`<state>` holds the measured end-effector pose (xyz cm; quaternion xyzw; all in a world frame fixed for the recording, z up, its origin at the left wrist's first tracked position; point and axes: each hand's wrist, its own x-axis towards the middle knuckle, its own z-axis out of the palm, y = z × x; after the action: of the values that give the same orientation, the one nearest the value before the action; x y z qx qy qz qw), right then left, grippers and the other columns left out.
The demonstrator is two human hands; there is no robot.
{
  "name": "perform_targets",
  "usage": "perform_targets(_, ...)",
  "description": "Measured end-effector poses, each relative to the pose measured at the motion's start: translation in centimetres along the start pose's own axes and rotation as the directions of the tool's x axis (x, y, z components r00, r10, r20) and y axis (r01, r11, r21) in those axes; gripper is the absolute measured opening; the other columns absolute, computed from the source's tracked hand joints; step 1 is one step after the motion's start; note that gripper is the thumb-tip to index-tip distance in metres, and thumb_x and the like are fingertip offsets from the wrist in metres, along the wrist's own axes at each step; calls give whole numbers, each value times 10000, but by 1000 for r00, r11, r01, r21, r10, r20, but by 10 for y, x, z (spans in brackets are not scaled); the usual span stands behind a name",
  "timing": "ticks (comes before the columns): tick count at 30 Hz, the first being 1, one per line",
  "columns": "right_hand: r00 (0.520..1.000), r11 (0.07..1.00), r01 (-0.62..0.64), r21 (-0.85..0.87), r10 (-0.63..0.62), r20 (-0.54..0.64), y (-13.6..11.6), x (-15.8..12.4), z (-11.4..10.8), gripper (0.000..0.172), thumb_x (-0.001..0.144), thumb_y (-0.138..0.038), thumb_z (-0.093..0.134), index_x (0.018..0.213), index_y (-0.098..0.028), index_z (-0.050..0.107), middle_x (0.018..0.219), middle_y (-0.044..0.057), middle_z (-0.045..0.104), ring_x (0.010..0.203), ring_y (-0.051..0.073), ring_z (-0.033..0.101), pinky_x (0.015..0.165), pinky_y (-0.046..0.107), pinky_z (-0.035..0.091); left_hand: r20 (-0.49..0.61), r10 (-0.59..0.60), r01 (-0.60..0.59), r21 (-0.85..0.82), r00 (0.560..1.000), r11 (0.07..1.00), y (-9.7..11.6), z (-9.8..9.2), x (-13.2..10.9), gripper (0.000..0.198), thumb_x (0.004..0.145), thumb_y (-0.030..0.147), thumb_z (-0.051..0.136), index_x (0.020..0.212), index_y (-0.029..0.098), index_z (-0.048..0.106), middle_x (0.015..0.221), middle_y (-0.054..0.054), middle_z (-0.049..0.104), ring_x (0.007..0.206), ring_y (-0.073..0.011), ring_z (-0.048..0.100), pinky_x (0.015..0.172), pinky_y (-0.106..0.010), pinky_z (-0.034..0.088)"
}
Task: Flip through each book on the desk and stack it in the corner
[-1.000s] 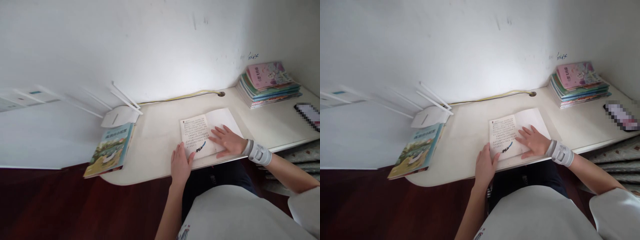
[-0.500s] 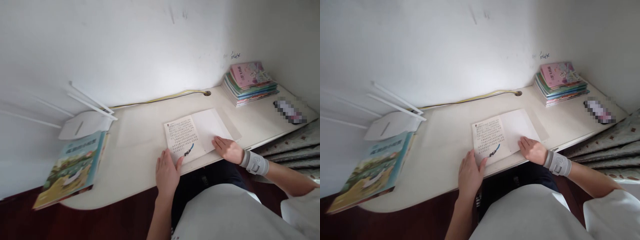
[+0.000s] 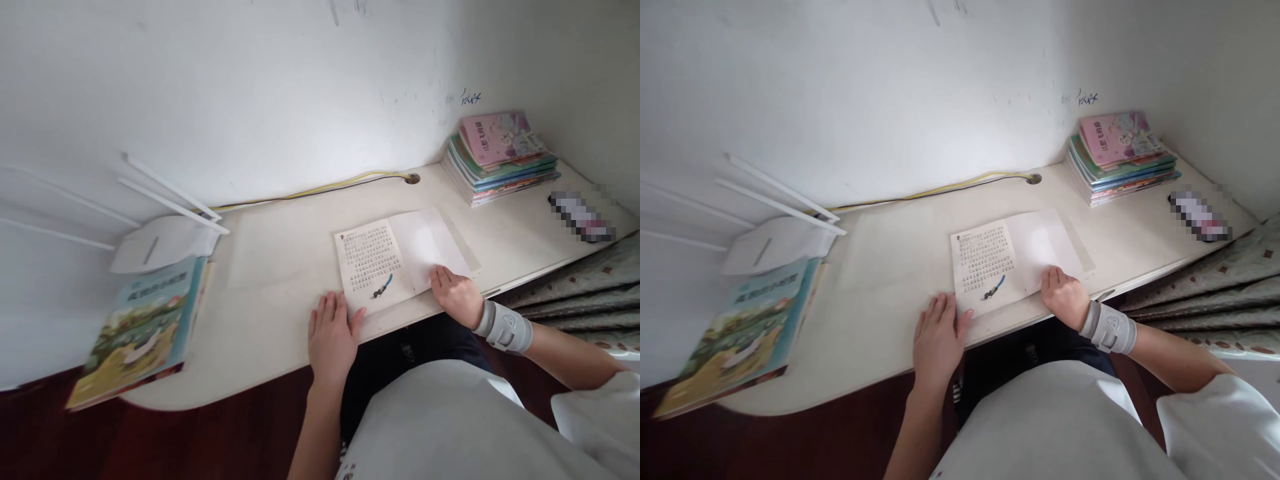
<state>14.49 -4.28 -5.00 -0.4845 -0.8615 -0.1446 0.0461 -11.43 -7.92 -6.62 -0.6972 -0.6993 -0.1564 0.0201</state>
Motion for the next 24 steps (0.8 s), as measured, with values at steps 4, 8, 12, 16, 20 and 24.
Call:
perform_targets(4,1000,1000,-21,8,21,-12,2,-3,1,374,842,-27,368,1143,-11,591,1099,253,632,1003,282,627,697,357,567,14,-4,4,2,1000,1000,-1,-1,0,584,900,490,320,1253,81,543,1352,-207,483,1304,-332,386,1061,-502,315)
perform_targets(8,999,999,-14,-46,13,-39,6,-5,-5,342,841,-28,389,1093,-15,620,1076,238,648,974,269,634,705,343,553,24,-13,13,-26,1000,1000,-1,-2,0,559,890,496,352,1270,132,540,1372,-168,475,1322,-331,358,1067,-506,307)
perform_targets(12,986,994,84,-71,-94,-136,5,-1,-15,353,870,-63,408,1177,-66,583,1195,202,606,1093,262,582,911,400,481,32,-4,4,-4,999,1000,1,-3,0,554,892,497,355,1276,143,540,1377,-169,468,1322,-339,354,1062,-513,310)
perform_targets(16,955,975,219,-33,-221,-196,-2,5,-14,328,888,-102,433,1182,-66,574,1255,200,569,1188,256,521,1000,424,423,42,-5,3,48,999,999,4,-3,1,569,893,505,350,1268,126,549,1372,-192,466,1316,-352,361,1056,-515,314)
perform_targets(20,961,978,207,-26,-208,-183,-10,5,-7,298,866,-58,438,1108,-11,606,1196,247,593,1132,257,569,944,383,480,59,5,-10,80,998,997,5,-4,1,575,892,512,352,1285,135,535,1372,-186,467,1312,-354,366,1050,-516,319)
perform_targets(24,964,976,211,-59,-218,-154,-13,0,-3,329,860,-45,427,1142,9,588,1171,251,606,1084,268,600,853,353,534,83,6,-15,104,997,994,6,-8,3,588,877,506,403,1287,105,533,1374,-214,454,1303,-372,371,1052,-505,314)
